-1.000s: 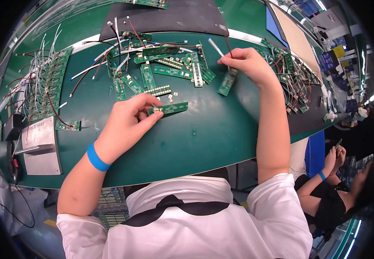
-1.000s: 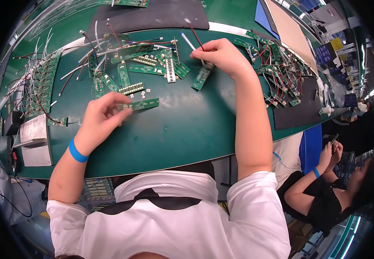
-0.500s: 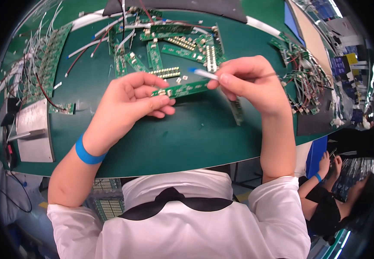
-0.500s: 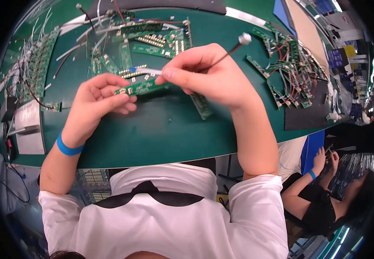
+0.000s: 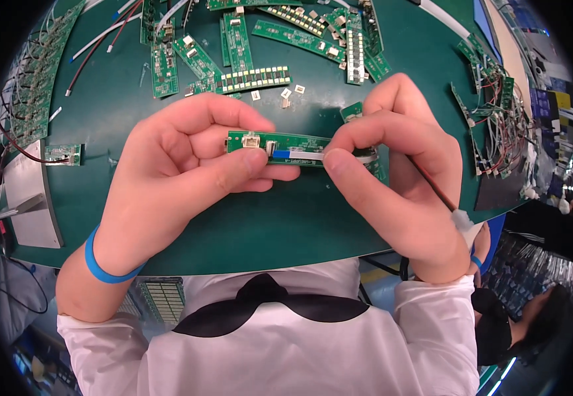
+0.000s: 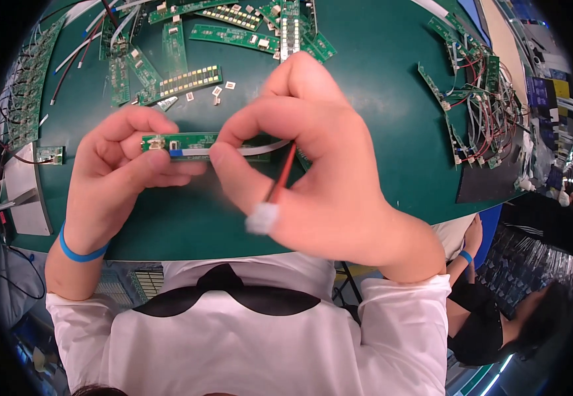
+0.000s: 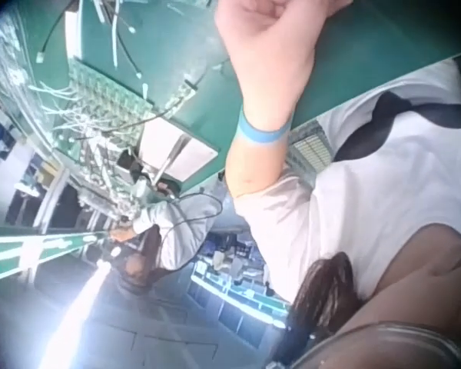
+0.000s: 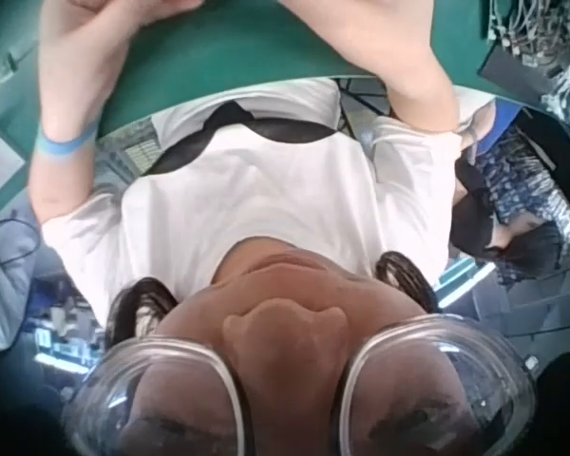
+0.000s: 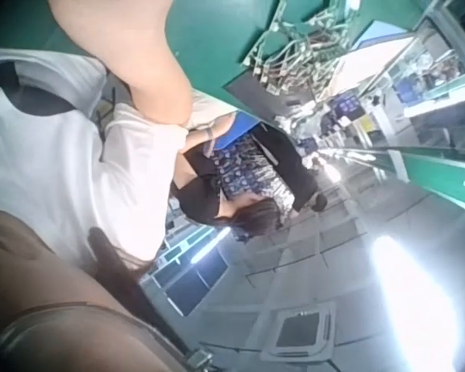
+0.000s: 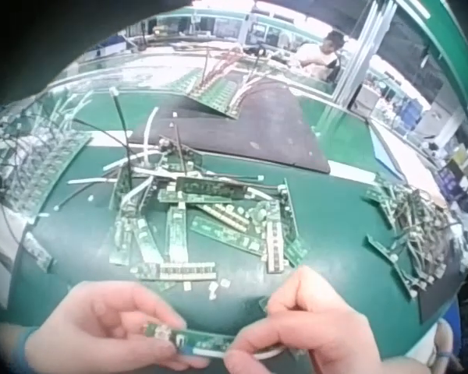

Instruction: The person assembles electronic components by plugging ribbon cables and wire connectors into circuit boards by hand, then placing the connected circuit boards onto the table.

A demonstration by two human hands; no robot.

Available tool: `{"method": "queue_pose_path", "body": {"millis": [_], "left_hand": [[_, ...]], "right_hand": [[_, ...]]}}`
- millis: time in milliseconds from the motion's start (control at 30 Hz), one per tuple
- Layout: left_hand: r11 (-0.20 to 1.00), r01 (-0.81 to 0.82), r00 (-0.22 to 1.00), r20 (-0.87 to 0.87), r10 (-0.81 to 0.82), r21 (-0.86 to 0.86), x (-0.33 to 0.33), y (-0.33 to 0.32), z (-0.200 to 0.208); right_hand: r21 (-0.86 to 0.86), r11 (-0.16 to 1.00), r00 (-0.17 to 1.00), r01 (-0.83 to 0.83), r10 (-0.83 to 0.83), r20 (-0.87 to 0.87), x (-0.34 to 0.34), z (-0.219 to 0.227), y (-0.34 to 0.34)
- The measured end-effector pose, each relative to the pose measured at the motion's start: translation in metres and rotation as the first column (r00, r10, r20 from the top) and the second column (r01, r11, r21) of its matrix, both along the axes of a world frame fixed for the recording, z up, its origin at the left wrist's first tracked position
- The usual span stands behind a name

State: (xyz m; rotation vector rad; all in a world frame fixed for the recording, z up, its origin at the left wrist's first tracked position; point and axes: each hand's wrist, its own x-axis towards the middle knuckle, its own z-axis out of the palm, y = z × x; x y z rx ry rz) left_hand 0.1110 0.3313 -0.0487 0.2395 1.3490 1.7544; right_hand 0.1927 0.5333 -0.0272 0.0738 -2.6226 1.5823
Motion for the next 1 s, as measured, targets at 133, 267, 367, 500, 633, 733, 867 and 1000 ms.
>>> {"method": "queue_pose_path", "body": {"millis": [133,267,367,500,633,733,867,1000], "left_hand": [[0.999,-0.004,1.0,0.027,0.003,0.049,-0.0005,-0.0006,-0.0049],[1.0,-0.008,0.999,0.046,0.006,0.029,-0.0012,0.0004,-0.0031],[1.0,-0.006,0.999,0.052,0.006,0.011,-0.0009,-0.0001,-0.0025],[1.0,-0.012,0.999,0.05,0.012,-0.011,0.0001,0.001,-0.0005],[1.0,-0.011,0.999,0.051,0.011,-0.01,0.0006,0.0016,-0.0015],[1.0,-0.018,0.999,0.048,0.018,-0.003,0.0014,0.0014,-0.0016],[1.0,-0.026,0.998,0.05,0.025,0.01,0.0016,0.0016,-0.0023],[0.999,-0.029,0.998,0.055,0.028,0.021,0.0018,0.0017,-0.0019]], "right_hand": [[0.083,0.996,0.999,0.015,-0.012,-0.034,-0.0002,-0.0033,-0.0024],[0.089,0.996,0.995,0.019,-0.011,-0.098,-0.0005,-0.0071,-0.0033],[0.077,0.997,0.998,0.025,-0.02,-0.068,-0.0012,-0.0055,-0.0042],[0.11,0.994,0.998,0.024,-0.018,-0.055,-0.001,-0.0054,-0.0033],[0.093,0.995,0.999,0.029,-0.025,-0.047,-0.0007,-0.0061,-0.0037],[0.064,0.998,0.998,0.02,-0.016,-0.062,-0.0009,-0.007,-0.0037],[0.014,1.0,0.999,0.014,-0.014,-0.051,-0.0018,-0.0089,-0.003],[-0.008,1.0,0.999,-0.004,0.003,-0.05,-0.0024,-0.0097,-0.0018]]}}
